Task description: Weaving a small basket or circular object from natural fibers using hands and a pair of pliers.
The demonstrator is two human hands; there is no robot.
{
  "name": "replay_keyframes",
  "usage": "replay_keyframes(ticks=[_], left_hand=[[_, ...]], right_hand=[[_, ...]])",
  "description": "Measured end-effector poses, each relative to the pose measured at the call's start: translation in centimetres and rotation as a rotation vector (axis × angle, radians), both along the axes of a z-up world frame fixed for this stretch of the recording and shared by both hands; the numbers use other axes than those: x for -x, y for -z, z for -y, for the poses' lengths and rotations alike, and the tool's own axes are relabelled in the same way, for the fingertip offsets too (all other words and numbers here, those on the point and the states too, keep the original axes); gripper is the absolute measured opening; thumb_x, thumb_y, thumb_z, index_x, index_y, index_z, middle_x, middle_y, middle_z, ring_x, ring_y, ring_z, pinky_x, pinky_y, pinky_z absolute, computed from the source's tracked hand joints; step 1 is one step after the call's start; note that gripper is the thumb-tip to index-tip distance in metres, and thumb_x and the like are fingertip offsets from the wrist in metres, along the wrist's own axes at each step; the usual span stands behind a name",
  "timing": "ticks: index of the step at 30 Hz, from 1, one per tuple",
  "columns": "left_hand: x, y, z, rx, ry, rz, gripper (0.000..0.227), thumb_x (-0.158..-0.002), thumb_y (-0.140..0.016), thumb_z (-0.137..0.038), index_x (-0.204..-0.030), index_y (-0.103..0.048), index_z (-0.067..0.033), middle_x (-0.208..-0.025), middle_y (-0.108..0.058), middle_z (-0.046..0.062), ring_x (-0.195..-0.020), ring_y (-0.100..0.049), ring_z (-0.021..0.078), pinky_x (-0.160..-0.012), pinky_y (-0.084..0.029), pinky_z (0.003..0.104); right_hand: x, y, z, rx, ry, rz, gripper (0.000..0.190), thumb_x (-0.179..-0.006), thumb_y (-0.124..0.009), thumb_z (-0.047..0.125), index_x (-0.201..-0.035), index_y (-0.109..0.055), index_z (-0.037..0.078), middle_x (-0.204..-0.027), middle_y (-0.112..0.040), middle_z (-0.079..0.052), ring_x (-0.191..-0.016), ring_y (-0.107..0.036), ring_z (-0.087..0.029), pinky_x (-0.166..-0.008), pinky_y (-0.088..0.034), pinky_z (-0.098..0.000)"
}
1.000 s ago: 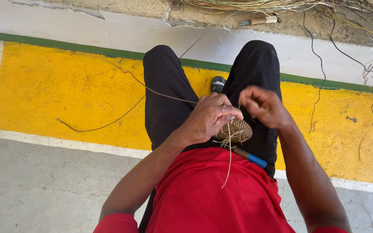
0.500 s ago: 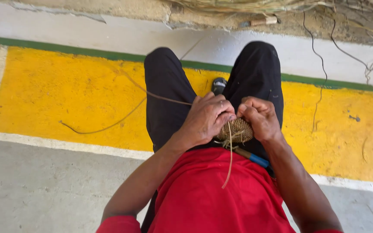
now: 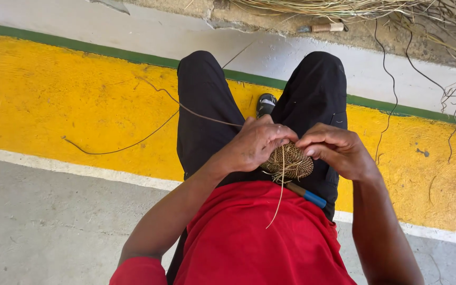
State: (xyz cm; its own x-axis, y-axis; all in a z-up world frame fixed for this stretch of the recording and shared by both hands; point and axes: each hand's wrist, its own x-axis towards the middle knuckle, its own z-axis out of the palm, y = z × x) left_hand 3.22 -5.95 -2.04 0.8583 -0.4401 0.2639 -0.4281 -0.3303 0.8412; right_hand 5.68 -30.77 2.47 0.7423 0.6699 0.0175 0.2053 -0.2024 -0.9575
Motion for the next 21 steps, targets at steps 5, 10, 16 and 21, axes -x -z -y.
replay_keyframes(ticks=[5,10,16,21], left_hand=[[0.5,-2.2,0.6,-0.084,-0.051,0.041,0.022,-0.093,-0.066,-0.008,-0.107,-0.076,-0.0194,-0.085,-0.071,-0.004,-0.084,-0.056,0.0173,-0.084,-0.037,0.038],[0.5,-3.6,1.1,-0.163,-0.061,0.113,0.025,-0.088,-0.069,-0.005,-0.106,-0.078,-0.0189,-0.082,-0.071,-0.005,-0.084,-0.053,0.0185,-0.083,-0.035,0.038],[0.2,-3.1,1.6,-0.257,-0.043,0.123,0.026,-0.086,-0.070,-0.004,-0.106,-0.077,-0.0188,-0.081,-0.071,-0.005,-0.083,-0.053,0.0177,-0.082,-0.035,0.038],[0.0,-2.8,1.7,-0.228,-0.063,0.076,0.018,-0.087,-0.071,-0.007,-0.102,-0.075,-0.0155,-0.083,-0.073,-0.004,-0.083,-0.054,0.0177,-0.082,-0.035,0.038]], right_hand=[[0.9,-3.7,-1.8,0.357,-0.001,0.410,0.012,-0.085,-0.078,0.012,-0.094,-0.073,0.008,-0.092,-0.073,-0.003,-0.080,-0.071,-0.014,-0.067,-0.060,-0.0285],[2.2,-4.0,-1.8,0.514,0.049,0.603,0.014,-0.081,-0.079,0.007,-0.091,-0.070,0.007,-0.095,-0.073,-0.004,-0.082,-0.074,-0.017,-0.068,-0.063,-0.0316],[2.6,-3.3,-2.2,0.566,0.102,0.728,0.014,-0.079,-0.078,0.005,-0.089,-0.069,0.006,-0.091,-0.073,-0.004,-0.074,-0.073,-0.018,-0.062,-0.059,-0.0317],[2.6,-3.6,-2.7,0.561,0.108,0.819,0.015,-0.079,-0.080,0.005,-0.088,-0.068,0.006,-0.089,-0.071,-0.005,-0.072,-0.070,-0.020,-0.063,-0.057,-0.0342]])
